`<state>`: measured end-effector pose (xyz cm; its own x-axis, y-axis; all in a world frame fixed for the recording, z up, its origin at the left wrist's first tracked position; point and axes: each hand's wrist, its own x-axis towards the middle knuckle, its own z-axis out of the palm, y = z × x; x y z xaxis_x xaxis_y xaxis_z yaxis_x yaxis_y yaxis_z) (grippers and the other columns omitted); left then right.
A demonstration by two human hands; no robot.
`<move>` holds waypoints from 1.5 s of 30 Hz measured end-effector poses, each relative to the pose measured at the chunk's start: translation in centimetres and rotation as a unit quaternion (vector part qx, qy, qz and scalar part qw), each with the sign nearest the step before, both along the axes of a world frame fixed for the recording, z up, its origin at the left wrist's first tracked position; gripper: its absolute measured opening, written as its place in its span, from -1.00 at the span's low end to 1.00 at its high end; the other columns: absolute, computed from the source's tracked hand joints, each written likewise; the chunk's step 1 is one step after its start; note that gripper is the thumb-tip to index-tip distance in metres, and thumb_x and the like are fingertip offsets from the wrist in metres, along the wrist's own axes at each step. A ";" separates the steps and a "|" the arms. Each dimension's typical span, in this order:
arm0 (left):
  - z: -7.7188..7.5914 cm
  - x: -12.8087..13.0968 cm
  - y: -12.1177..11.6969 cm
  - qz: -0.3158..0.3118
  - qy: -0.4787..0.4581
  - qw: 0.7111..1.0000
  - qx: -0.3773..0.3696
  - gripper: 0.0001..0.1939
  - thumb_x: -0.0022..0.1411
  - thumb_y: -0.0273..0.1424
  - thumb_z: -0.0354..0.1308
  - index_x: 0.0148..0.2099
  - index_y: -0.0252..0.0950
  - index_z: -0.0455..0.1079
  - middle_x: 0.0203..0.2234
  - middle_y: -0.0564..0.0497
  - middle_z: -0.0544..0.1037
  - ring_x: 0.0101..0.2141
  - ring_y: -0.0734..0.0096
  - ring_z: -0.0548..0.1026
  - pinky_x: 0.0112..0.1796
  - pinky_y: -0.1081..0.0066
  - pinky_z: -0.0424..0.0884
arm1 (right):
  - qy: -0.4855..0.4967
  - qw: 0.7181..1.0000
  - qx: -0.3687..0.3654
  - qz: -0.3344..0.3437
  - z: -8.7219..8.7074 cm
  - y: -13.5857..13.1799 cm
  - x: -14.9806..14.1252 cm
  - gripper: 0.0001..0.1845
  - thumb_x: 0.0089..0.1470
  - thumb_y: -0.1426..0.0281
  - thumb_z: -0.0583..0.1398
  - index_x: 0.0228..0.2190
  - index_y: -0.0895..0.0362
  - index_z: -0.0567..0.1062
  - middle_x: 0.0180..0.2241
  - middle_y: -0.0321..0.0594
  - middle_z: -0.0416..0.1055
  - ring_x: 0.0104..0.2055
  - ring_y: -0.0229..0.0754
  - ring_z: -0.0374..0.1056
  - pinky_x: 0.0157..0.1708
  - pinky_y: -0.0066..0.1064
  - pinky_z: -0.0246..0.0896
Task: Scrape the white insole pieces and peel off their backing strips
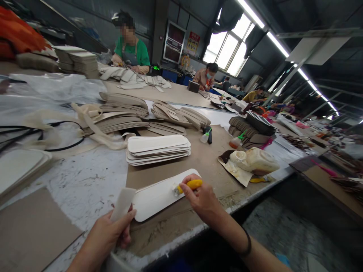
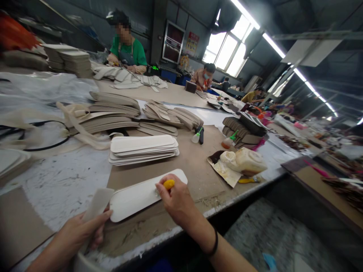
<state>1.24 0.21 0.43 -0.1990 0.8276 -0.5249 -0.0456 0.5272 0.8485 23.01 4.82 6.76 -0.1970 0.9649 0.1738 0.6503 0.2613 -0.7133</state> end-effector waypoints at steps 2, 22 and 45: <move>-0.4 -0.2 0.1 -0.013 -0.020 1.000 0.000 -0.66 -0.17 -0.12 0.22 -0.59 -0.26 0.25 -0.88 0.14 0.29 -0.81 0.50 0.21 -0.72 0.48 0.16 | 0.075 0.995 -0.062 0.012 -0.1 -0.5 -2.1 -0.80 0.10 0.24 0.10 -0.43 0.12 0.38 -0.49 -0.28 0.34 -0.48 -0.24 0.30 -0.50 -0.46 0.20; -0.5 -0.5 0.0 -0.032 -0.063 0.997 0.002 -0.65 -0.10 -0.16 0.19 -0.38 -0.33 0.26 -0.83 0.18 0.32 -0.76 0.50 0.29 -0.71 0.52 0.21 | 0.069 0.997 -0.024 0.001 -1.4 -0.2 -3.8 -0.76 0.10 0.21 0.10 -0.45 0.13 0.37 -0.47 -0.22 0.32 -0.48 -0.22 0.28 -0.60 -0.48 0.15; -0.2 -0.2 -0.1 -0.010 -0.020 1.000 -0.012 -0.61 -0.19 -0.12 0.22 -0.40 -0.31 0.30 -0.87 0.18 0.30 -0.79 0.48 0.24 -0.70 0.49 0.20 | -0.097 0.980 0.174 -0.026 -1.2 1.2 1.8 -0.85 0.12 0.38 0.04 -0.44 0.13 0.34 -0.46 -0.18 0.34 -0.40 -0.16 0.31 -0.34 -0.36 0.22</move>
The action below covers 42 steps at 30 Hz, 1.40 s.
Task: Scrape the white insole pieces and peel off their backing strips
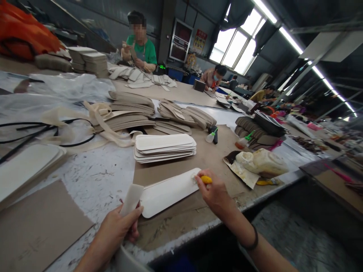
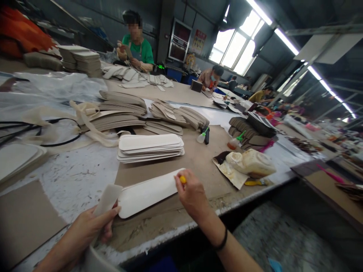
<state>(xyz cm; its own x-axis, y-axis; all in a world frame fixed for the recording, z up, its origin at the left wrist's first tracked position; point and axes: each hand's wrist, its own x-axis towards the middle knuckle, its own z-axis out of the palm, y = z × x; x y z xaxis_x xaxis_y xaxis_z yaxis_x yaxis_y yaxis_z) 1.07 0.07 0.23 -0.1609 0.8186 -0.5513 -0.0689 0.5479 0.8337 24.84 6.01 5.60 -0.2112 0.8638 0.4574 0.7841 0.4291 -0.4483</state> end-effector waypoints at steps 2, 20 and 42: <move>0.0 0.0 0.1 -0.011 0.008 1.000 -0.005 -0.61 -0.22 -0.09 0.22 -0.46 -0.30 0.30 -0.87 0.15 0.31 -0.78 0.44 0.26 -0.70 0.47 0.20 | 0.023 0.999 -0.015 0.043 -0.5 -1.4 -2.3 -0.86 0.13 0.42 0.03 -0.44 0.13 0.34 -0.46 -0.18 0.32 -0.38 -0.17 0.29 -0.33 -0.37 0.22; -0.9 -0.4 0.0 -0.002 -0.001 1.000 -0.001 -0.55 -0.20 -0.03 0.24 -0.44 -0.34 0.33 -0.87 0.13 0.31 -0.77 0.48 0.22 -0.67 0.48 0.15 | 0.010 0.999 0.021 0.026 -0.1 0.3 2.6 -0.91 0.14 0.43 0.07 -0.40 0.12 0.34 -0.44 -0.21 0.34 -0.37 -0.19 0.31 -0.30 -0.40 0.23; 0.3 -0.2 -0.1 -0.003 -0.031 0.999 0.006 -0.68 -0.11 -0.18 0.21 -0.44 -0.32 0.26 -0.83 0.16 0.33 -0.75 0.47 0.29 -0.67 0.48 0.22 | 0.227 0.957 -0.151 0.096 -1.0 -2.7 -7.3 -0.84 0.12 0.34 0.08 -0.44 0.14 0.37 -0.47 -0.23 0.34 -0.42 -0.22 0.31 -0.40 -0.42 0.25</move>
<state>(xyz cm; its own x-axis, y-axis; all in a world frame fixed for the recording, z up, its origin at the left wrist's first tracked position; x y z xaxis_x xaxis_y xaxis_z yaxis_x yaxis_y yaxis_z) 0.82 0.02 0.51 -0.1221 0.8260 -0.5502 -0.1182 0.5383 0.8344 17.54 3.27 4.64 -0.2190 0.9363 0.2745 0.3983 0.3426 -0.8509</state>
